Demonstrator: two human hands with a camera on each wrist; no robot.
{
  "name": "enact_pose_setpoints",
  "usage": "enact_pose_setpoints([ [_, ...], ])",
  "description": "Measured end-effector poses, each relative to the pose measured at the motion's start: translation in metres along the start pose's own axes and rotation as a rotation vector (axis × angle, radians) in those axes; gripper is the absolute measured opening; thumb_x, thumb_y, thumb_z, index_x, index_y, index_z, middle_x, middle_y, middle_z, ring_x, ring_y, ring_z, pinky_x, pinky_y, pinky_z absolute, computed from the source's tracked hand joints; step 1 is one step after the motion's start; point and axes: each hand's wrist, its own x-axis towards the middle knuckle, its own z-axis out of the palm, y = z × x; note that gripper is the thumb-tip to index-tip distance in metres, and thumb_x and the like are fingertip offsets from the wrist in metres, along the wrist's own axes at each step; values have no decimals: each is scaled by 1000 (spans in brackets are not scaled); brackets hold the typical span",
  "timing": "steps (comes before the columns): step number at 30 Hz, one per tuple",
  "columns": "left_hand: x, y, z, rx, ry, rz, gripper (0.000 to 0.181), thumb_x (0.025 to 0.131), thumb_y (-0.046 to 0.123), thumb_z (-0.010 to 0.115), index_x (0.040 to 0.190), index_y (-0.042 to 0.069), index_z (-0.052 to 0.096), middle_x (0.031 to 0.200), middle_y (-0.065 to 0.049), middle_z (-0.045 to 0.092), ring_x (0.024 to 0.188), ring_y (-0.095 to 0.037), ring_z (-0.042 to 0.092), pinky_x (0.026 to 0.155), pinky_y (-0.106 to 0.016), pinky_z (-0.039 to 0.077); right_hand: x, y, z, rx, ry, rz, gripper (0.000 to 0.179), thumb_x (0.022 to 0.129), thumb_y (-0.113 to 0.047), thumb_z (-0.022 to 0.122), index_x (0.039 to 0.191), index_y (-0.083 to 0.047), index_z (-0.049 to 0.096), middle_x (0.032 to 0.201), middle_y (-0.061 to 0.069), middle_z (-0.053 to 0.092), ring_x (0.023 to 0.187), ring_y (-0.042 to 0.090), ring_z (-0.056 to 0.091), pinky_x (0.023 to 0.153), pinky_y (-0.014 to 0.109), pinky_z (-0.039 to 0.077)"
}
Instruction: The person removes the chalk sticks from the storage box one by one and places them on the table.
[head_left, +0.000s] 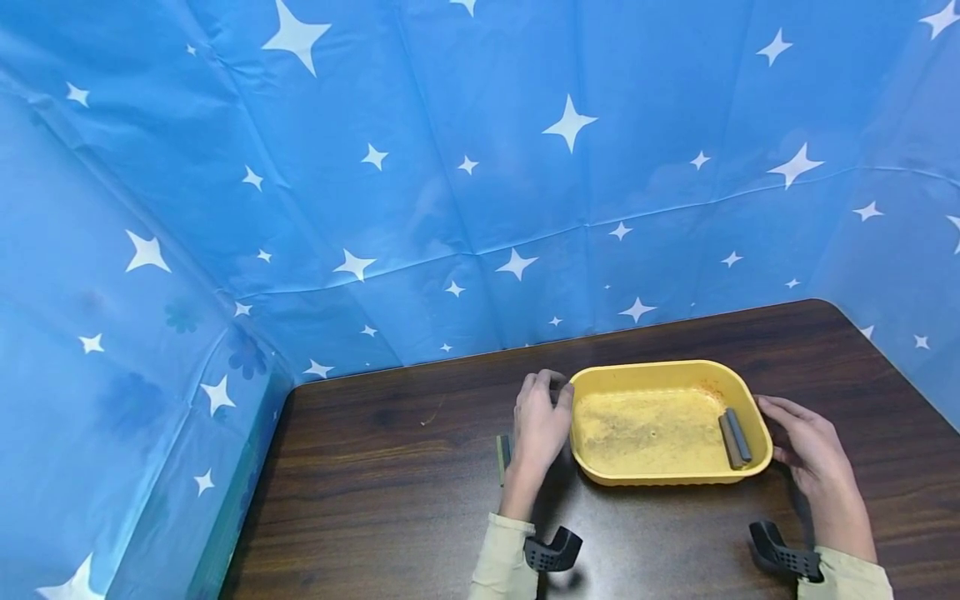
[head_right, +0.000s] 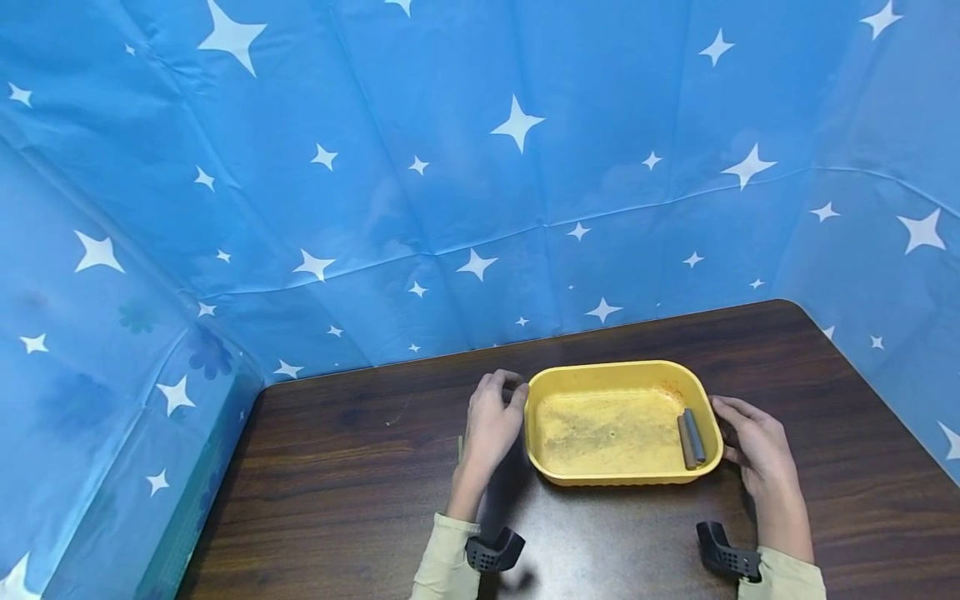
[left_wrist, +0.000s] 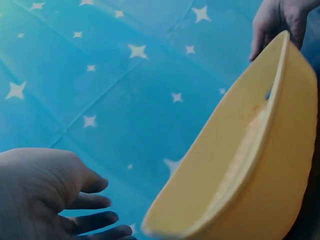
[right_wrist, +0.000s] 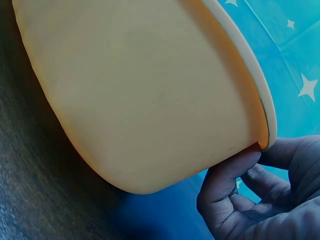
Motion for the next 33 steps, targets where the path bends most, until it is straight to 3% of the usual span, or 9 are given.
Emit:
enact_pose_setpoints([
  [7, -2, 17, 34, -80, -93, 66, 21, 105, 15, 62, 119, 1, 69, 114, -10, 63, 99, -24, 67, 81, -31, 56, -1, -1, -1, 12, 4, -7, 29, 106, -30, 61, 81, -42, 71, 82, -18, 67, 71, 2, 67, 58, 24, 59],
  [14, -3, 29, 64, -59, -151, 44, 19, 103, 17, 65, 117, 5, 71, 114, -5, 65, 95, -13, 65, 80, -24, 53, 0, 1, -2, 21, -12, -19, 27, 106, -31, 60, 84, -41, 70, 83, -18, 68, 74, 2, 68, 61, 25, 60],
  [19, -3, 33, 76, -37, -178, 64, 19, 101, 16, 66, 114, 4, 72, 109, -7, 67, 96, -13, 65, 80, -24, 53, 0, 1, -2, 26, -28, -47, 25, 106, -32, 61, 86, -41, 72, 83, -16, 71, 73, 3, 70, 60, 25, 60],
  [27, -3, 38, 93, -124, -230, 42, 20, 101, 14, 66, 115, 1, 72, 104, -5, 71, 93, -10, 67, 79, -21, 54, -1, 0, -1, 36, -36, -49, 24, 106, -30, 61, 87, -39, 72, 84, -15, 70, 74, 4, 69, 61, 26, 60],
  [33, -5, 42, 106, -135, -278, 34, 21, 101, 14, 65, 115, 2, 72, 99, -1, 71, 88, -8, 65, 76, -20, 53, -1, -1, -3, 33, -30, -44, 25, 106, -30, 61, 87, -39, 73, 85, -16, 70, 74, 4, 69, 60, 26, 60],
])
